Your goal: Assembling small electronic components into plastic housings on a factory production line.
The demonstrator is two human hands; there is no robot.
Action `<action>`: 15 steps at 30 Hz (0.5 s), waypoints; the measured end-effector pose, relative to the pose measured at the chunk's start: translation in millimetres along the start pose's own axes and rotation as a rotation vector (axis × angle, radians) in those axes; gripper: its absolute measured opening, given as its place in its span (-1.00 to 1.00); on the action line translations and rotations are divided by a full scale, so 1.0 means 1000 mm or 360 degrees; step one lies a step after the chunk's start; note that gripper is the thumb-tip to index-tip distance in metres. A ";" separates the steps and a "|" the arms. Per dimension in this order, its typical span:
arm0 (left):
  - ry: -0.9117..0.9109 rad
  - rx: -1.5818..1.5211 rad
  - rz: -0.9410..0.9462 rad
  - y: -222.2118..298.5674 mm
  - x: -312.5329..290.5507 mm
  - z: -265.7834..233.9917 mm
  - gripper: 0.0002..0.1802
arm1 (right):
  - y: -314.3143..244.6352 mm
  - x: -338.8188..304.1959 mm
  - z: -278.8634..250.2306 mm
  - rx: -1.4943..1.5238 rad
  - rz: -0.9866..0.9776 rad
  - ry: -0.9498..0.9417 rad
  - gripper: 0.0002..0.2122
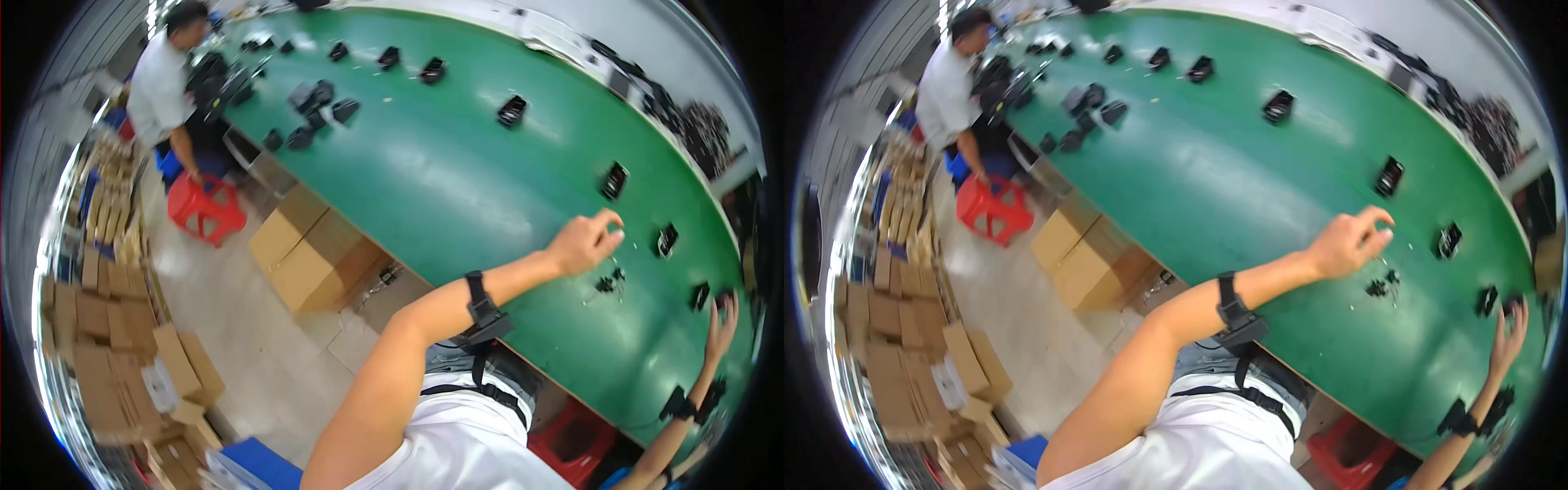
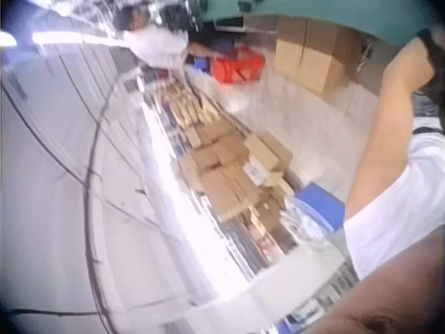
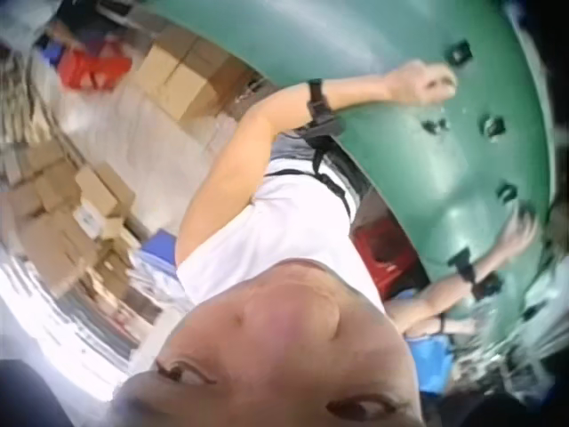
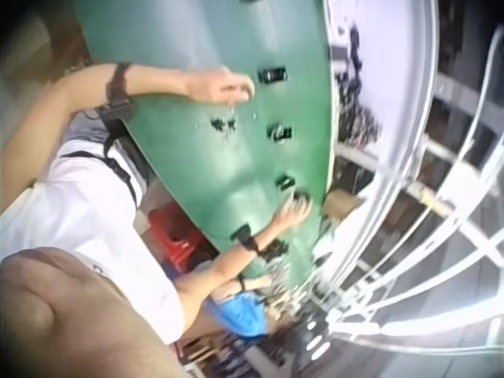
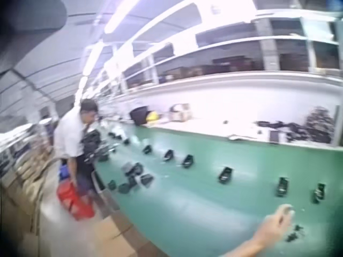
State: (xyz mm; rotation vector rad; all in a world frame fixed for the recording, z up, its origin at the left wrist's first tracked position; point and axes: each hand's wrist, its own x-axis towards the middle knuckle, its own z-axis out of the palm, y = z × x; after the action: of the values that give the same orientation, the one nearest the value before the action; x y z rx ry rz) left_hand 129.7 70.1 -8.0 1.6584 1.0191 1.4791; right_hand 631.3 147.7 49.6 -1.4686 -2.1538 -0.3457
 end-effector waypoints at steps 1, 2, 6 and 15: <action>0.0018 0.0032 0.0011 -0.001 0.000 0.003 -0.69 | 0.057 -0.013 -0.001 -0.0071 0.0111 -0.0059 -0.71; 0.0010 0.0035 0.0048 -0.002 0.003 0.008 -0.70 | 0.123 -0.033 -0.007 -0.0223 0.0141 -0.0095 -0.74; 0.0096 0.0069 0.0099 -0.008 -0.005 -0.001 -0.73 | 0.200 -0.065 0.016 -0.0295 0.0194 -0.0349 -0.71; 0.0035 0.0111 0.0086 -0.013 0.000 0.002 -0.78 | 0.181 -0.042 0.044 -0.0289 0.0310 -0.0415 -0.73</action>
State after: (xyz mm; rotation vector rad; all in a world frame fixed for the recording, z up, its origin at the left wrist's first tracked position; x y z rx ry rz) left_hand 130.0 75.7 -20.0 1.7345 1.0561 1.5152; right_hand 798.3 205.1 -23.2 -1.9020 -2.1980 -0.2997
